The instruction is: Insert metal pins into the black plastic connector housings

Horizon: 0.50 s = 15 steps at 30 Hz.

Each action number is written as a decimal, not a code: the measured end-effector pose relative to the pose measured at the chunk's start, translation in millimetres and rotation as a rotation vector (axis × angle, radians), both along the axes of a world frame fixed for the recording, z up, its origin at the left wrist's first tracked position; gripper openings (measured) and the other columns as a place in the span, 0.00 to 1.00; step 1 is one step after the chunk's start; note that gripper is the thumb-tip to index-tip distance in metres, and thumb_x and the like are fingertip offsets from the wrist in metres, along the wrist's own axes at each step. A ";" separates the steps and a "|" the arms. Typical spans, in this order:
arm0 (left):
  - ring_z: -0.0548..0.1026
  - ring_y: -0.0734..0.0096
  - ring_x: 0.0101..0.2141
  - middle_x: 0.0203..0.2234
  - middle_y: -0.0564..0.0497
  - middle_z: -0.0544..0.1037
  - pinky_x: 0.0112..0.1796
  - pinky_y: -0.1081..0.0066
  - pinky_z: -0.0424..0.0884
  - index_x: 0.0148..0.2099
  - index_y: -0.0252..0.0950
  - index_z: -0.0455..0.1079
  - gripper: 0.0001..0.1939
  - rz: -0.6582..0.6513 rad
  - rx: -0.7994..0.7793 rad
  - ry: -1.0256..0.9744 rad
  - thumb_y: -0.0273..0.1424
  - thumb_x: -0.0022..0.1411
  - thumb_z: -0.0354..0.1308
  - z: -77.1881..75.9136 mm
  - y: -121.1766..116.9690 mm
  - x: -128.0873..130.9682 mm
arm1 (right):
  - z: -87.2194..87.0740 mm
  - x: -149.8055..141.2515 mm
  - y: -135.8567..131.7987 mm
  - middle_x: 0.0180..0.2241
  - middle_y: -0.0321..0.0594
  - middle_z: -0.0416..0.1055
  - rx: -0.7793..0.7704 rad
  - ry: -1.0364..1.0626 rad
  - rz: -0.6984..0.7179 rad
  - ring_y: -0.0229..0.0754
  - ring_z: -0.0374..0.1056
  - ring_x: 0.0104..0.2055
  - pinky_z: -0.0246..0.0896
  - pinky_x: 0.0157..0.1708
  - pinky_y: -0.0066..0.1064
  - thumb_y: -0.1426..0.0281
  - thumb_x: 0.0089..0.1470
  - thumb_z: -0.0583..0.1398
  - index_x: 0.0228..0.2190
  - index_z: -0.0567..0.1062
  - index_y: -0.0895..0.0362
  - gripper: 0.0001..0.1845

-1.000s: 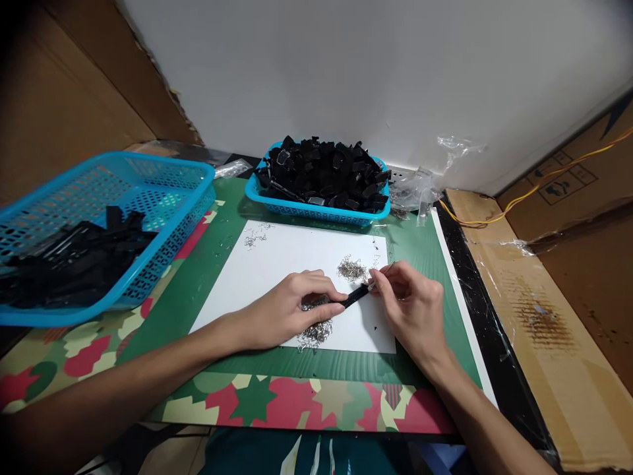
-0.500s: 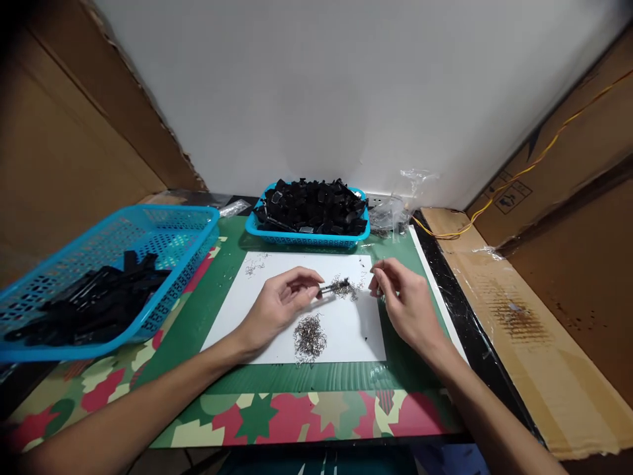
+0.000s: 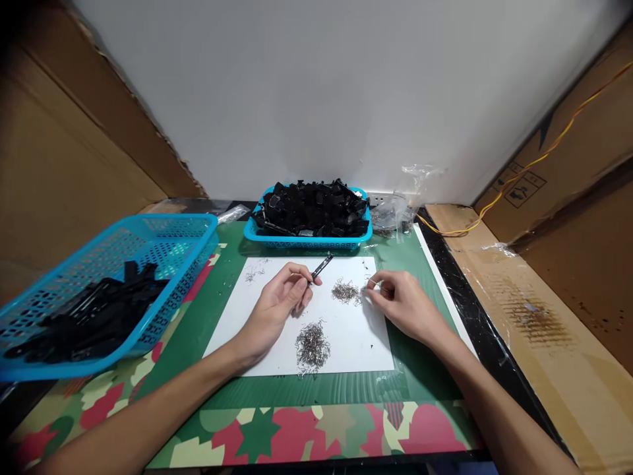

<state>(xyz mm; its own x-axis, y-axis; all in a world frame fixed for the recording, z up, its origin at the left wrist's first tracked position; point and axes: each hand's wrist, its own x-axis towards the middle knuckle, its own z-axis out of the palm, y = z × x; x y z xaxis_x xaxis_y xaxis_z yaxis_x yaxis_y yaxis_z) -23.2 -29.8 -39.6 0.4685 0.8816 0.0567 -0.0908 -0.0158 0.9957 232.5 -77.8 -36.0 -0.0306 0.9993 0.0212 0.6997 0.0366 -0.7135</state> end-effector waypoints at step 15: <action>0.63 0.72 0.30 0.28 0.54 0.66 0.31 0.71 0.58 0.46 0.36 0.75 0.13 -0.058 0.082 0.138 0.40 0.73 0.57 9.3 -5.4 -0.9 | -14.0 -1.4 15.3 0.23 0.34 0.70 0.086 -0.161 -0.239 0.41 0.63 0.25 0.51 0.28 0.32 0.57 0.63 0.59 0.39 0.82 0.54 0.16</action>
<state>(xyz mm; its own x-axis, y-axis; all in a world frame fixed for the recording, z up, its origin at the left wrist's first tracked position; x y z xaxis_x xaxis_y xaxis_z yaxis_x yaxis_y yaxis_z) -24.1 -35.2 -30.3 0.5266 0.8481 0.0590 0.0441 -0.0965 0.9944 231.1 -62.5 -50.1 0.1960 0.9733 0.1198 0.7993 -0.0877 -0.5944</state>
